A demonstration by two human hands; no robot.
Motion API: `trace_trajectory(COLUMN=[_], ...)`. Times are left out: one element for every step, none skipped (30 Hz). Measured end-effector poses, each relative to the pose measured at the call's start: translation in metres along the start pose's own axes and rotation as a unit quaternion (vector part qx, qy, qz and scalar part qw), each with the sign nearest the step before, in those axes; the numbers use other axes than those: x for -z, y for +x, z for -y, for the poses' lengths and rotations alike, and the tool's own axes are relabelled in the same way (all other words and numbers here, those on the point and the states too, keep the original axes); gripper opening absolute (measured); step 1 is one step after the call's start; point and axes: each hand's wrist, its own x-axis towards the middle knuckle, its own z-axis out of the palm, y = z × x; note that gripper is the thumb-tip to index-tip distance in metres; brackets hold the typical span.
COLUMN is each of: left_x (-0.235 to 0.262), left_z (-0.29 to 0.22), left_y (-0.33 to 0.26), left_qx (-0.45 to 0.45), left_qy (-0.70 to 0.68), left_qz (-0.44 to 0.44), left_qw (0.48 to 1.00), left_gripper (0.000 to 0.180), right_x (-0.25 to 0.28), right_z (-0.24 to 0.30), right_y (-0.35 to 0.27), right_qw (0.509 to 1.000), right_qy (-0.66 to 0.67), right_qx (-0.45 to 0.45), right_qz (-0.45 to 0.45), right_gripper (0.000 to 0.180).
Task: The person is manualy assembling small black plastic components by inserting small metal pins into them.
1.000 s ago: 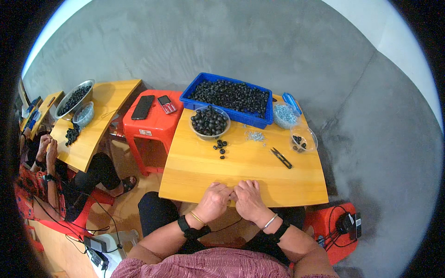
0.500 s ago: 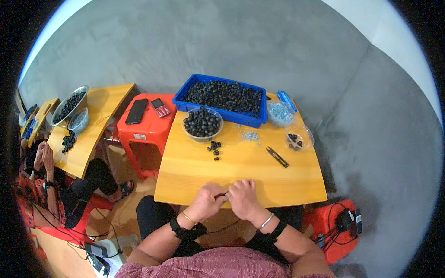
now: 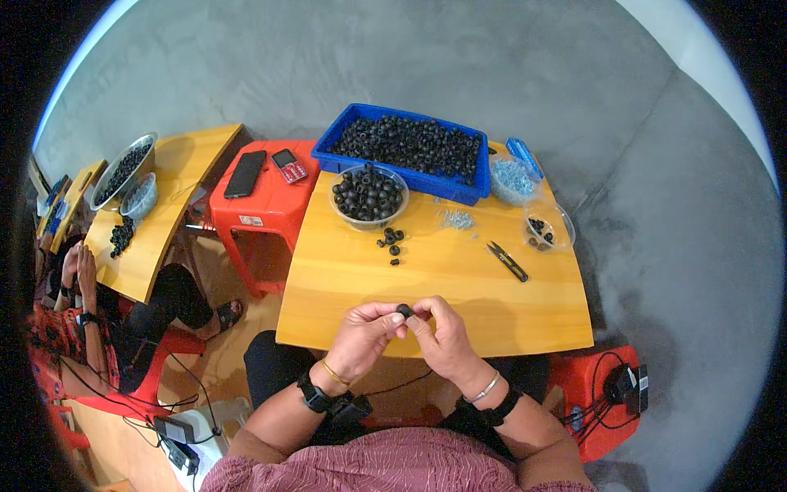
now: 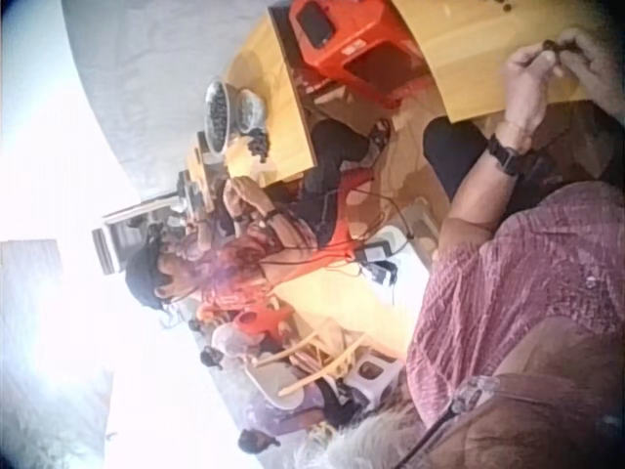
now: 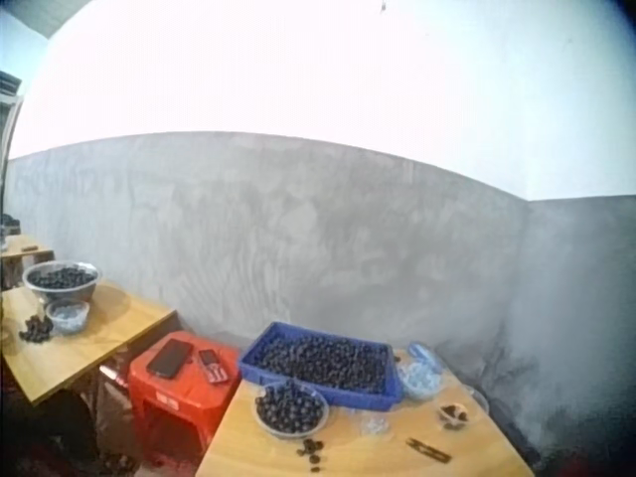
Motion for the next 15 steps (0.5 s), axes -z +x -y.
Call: trace_trajectory(left_x=[-0.001, -0.002, -0.001, 0.0, 0.001, 0.0, -0.001, -0.001, -0.002, -0.001, -0.001, -0.001, -0.001, -0.001, -0.001], left_z=[0.001, 0.001, 0.001, 0.001, 0.001, 0.001, 0.0, 0.0, 0.0, 0.0, -0.001, -0.001, -0.002, -0.002, -0.002], left_y=[-0.001, -0.001, -0.001, -0.001, 0.0, 0.0, 0.0, -0.001, -0.001, -0.002, -0.002, -0.002, -0.003, -0.003, -0.003], left_qx=[-0.001, -0.002, -0.001, -0.012, -0.023, -0.022, -0.011, 0.0, 0.0, 0.016, 0.033, 0.033, 0.052, 0.07, 0.07], left_qy=[0.011, 0.022, 0.021, 0.058, 0.095, 0.094, 0.083, 0.073, 0.072, 0.05, 0.028, 0.027, 0.002, -0.022, -0.023], left_qz=[0.003, 0.006, 0.004, 0.012, 0.019, 0.019, 0.017, 0.014, 0.013, 0.013, 0.014, 0.013, 0.019, 0.024, 0.024], left_qw=[1.0, 1.0, 1.0, 0.998, 0.995, 0.995, 0.996, 0.997, 0.997, 0.999, 0.999, 0.999, 0.998, 0.997, 0.997], left_gripper=[0.012, 0.012, 0.012, 0.011, 0.011, 0.011, 0.01, 0.012, 0.012, 0.012, 0.014, 0.014, 0.014, 0.014, 0.014], right_x=[0.0, 0.0, 0.001, 0.002, 0.003, 0.004, 0.005, 0.006, 0.007, 0.008, 0.008, 0.009, 0.011, 0.011, 0.012], right_z=[-0.001, -0.001, -0.001, 0.0, 0.0, 0.001, 0.002, 0.002, 0.001, 0.0, -0.002, -0.003, -0.005, -0.006, -0.009], right_y=[0.0, 0.0, 0.001, 0.001, 0.001, 0.002, 0.003, 0.004, 0.006, 0.007, 0.009, 0.01, 0.011, 0.011, 0.011], right_qw=[1.0, 1.0, 1.0, 1.0, 1.0, 1.0, 0.999, 0.998, 0.998, 0.993, 0.986, 0.986, 0.983, 0.981, 0.981], right_qy=[-0.014, -0.029, -0.028, -0.018, -0.008, -0.008, -0.031, -0.053, -0.053, -0.063, -0.072, -0.072, -0.071, -0.07, -0.07], right_qx=[0.001, 0.002, 0.001, -0.007, -0.014, -0.016, 0.011, 0.038, 0.038, 0.091, 0.144, 0.144, 0.159, 0.174, 0.174], right_qz=[0.002, 0.005, 0.007, 0.011, 0.015, 0.015, 0.021, 0.027, 0.028, 0.034, 0.041, 0.042, 0.049, 0.056, 0.057], right_gripper=[0.01, 0.009, 0.009, 0.009, 0.008, 0.008, 0.008, 0.007, 0.007, 0.009, 0.01, 0.01, 0.01, 0.011, 0.011])
